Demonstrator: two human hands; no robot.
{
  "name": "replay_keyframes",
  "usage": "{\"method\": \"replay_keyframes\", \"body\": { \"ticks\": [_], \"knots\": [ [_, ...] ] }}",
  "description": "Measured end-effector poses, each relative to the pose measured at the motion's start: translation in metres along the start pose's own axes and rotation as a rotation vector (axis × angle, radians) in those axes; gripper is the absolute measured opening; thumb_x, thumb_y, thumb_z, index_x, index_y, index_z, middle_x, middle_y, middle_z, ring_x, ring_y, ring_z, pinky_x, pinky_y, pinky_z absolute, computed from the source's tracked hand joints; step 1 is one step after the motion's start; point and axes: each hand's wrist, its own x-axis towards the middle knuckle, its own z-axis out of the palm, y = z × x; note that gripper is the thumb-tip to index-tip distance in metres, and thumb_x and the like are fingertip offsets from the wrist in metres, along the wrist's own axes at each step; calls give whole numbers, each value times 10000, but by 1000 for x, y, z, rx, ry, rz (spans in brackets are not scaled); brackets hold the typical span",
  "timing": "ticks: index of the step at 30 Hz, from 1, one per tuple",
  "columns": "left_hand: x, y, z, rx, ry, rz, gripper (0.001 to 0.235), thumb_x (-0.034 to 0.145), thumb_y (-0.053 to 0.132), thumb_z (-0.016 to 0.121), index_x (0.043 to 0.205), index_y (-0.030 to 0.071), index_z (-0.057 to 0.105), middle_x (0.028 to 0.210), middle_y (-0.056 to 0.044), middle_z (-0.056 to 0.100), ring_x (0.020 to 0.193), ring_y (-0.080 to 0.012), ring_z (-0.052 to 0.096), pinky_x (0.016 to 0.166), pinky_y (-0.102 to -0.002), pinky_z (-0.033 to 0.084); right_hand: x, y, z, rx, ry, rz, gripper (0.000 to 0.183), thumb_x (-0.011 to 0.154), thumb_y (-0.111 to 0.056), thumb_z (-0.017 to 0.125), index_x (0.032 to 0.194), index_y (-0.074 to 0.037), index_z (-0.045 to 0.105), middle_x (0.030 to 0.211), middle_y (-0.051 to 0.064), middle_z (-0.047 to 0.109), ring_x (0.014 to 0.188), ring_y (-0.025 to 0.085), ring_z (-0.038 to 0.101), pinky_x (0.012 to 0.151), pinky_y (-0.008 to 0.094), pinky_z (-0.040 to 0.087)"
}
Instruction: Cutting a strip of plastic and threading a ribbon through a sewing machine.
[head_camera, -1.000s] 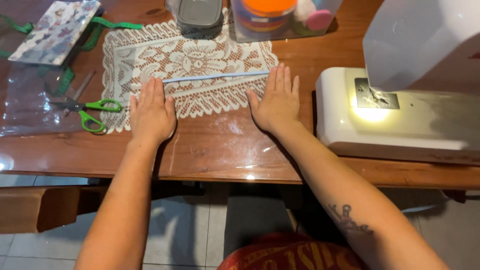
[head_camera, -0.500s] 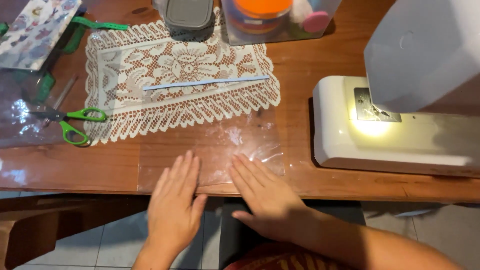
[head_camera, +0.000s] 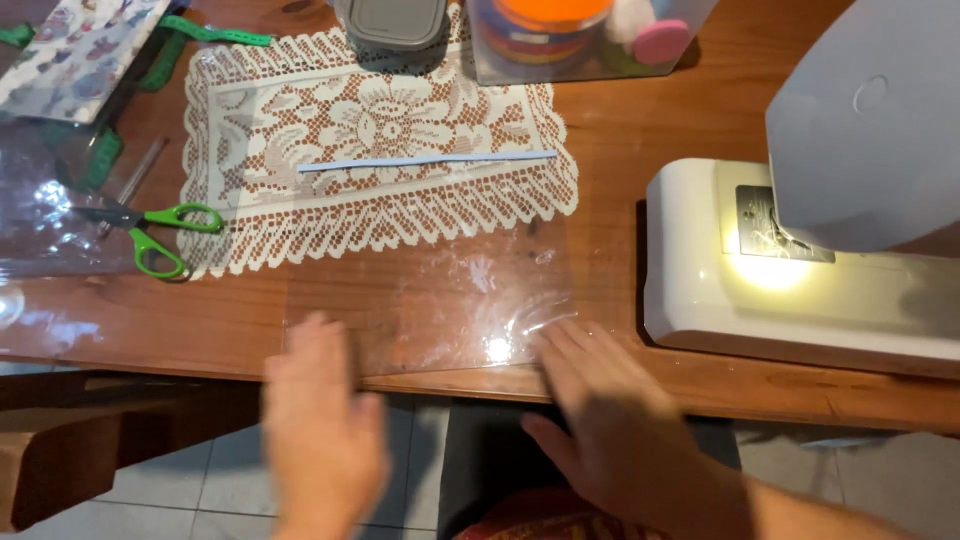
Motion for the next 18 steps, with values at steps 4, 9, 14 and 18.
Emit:
{"method": "replay_keyframes", "body": {
  "ticks": [4,9,14,18],
  "knots": [
    [-2,70,26,-253,39,198,657,959,257,409,1518,-82,351,1630,-271,338,1536,-453,312,1257,-609,210,75,-29,34,633,-191,-153,591,1019,-179,392,1553,50,282,1645,259,277,1552,368,211,1269,451,127],
    [-16,62,59,-114,168,279,578,841,285,580,1291,-76,596,1323,-352,591,1265,-558,536,1129,-634,381,103,-28,69,277,-284,-180,763,1056,-530,43,1606,-1,37,1701,202,31,1580,302,12,1256,433,-22],
    [-4,74,39,-43,158,231,637,933,340,467,1445,-36,513,1521,-207,525,1418,-390,507,1175,-505,392,87,9,78,-13,-41,-128,758,1089,-509,201,1589,60,186,1681,238,167,1582,331,114,1295,435,35],
    [-4,73,36,13,177,190,638,927,370,449,1460,31,537,1525,-149,548,1401,-312,543,1147,-450,417,85,30,83,-339,-15,-82,756,1120,-555,120,1604,26,106,1686,200,97,1583,300,47,1301,422,-23]
  ]
}}
